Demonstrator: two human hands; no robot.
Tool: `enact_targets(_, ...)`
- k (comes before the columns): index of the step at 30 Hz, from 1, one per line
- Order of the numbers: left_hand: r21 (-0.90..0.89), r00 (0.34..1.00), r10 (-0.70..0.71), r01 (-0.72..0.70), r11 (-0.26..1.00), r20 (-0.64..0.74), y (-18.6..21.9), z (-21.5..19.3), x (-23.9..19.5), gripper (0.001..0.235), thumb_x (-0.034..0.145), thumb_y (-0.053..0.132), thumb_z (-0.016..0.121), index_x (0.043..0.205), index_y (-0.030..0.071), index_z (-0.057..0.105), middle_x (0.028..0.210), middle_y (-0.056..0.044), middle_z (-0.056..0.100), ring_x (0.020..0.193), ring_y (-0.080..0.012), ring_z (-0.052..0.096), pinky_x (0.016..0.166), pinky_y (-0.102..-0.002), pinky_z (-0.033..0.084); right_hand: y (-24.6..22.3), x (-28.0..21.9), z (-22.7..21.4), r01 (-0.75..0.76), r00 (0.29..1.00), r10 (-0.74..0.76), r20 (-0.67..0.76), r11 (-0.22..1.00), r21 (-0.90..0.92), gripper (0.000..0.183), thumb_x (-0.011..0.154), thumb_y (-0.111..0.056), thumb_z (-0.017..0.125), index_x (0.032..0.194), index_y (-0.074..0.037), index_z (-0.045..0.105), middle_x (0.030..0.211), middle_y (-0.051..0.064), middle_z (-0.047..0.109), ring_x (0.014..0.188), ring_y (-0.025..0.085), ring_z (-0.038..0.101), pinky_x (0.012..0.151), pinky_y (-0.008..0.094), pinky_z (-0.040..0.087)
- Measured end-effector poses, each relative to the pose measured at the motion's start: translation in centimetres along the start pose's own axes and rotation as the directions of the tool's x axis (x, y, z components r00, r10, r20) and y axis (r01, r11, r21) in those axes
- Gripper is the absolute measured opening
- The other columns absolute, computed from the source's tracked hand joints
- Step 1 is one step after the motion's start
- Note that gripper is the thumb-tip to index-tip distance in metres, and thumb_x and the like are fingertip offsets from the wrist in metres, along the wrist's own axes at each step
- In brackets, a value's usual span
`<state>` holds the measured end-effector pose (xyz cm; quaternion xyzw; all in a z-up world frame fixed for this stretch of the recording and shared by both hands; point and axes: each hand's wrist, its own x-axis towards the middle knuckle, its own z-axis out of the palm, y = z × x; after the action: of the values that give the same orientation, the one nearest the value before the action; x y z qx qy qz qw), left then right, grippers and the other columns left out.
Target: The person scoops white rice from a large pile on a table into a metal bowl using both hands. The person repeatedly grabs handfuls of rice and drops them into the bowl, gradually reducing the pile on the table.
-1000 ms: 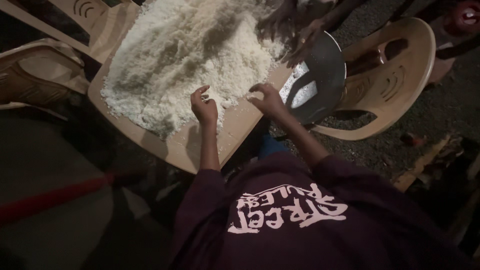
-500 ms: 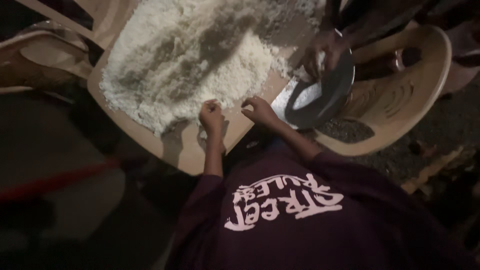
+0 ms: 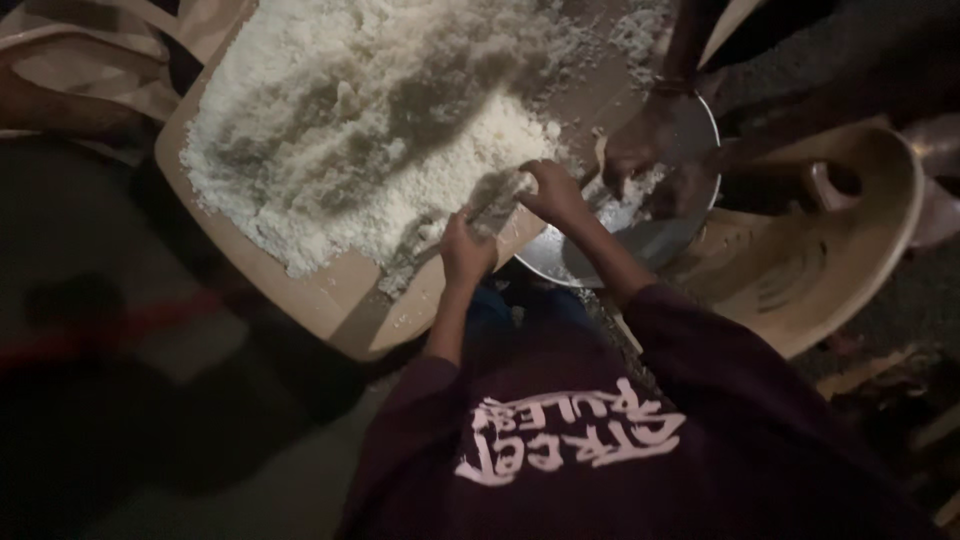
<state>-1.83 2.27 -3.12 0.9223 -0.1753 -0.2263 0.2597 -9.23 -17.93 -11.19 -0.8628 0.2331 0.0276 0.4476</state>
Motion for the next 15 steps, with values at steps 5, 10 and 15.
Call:
enact_targets(5,0.071,0.979,0.200,-0.196,0.978,-0.044,-2.6,3.0,2.1,0.077,0.079,0.016,0.080,0.147,0.006,0.048,0.149,-0.028,0.048,0.141,-0.0485,0.042,0.116,-0.052,0.039,-1.6,6.0,2.0,0.183,0.978,-0.206,-0.032,0.921,-0.344,0.076,0.058,-0.039,0.089,0.126,-0.013,0.069,0.133,0.020,0.059,0.127,0.046,0.051,0.093,0.069,0.043)
enact_targets(10,0.163,0.970,0.227,-0.211,0.964,-0.085,-5.2,5.9,2.3,0.089,0.082,0.021,0.076,0.159,0.011,0.033,0.159,-0.029,0.034,0.145,-0.0512,0.034,0.115,-0.057,0.036,-2.7,6.4,6.1,0.014,0.994,0.036,0.098,0.885,-0.466,0.057,0.075,-0.049,0.086,0.120,-0.016,0.071,0.138,0.019,0.054,0.130,0.049,0.044,0.099,0.065,0.043)
enact_targets(15,0.294,0.994,0.110,-0.105,0.950,-0.003,-4.5,6.8,3.9,0.087,0.088,0.031,0.074,0.162,0.020,0.029,0.157,-0.024,0.033,0.144,-0.0463,0.034,0.113,-0.061,0.035,-1.2,5.4,5.9,-0.017,1.000,0.018,-0.001,0.922,-0.387,0.056,0.066,-0.038,0.092,0.116,-0.020,0.075,0.135,0.026,0.056,0.128,0.051,0.046,0.091,0.056,0.052)
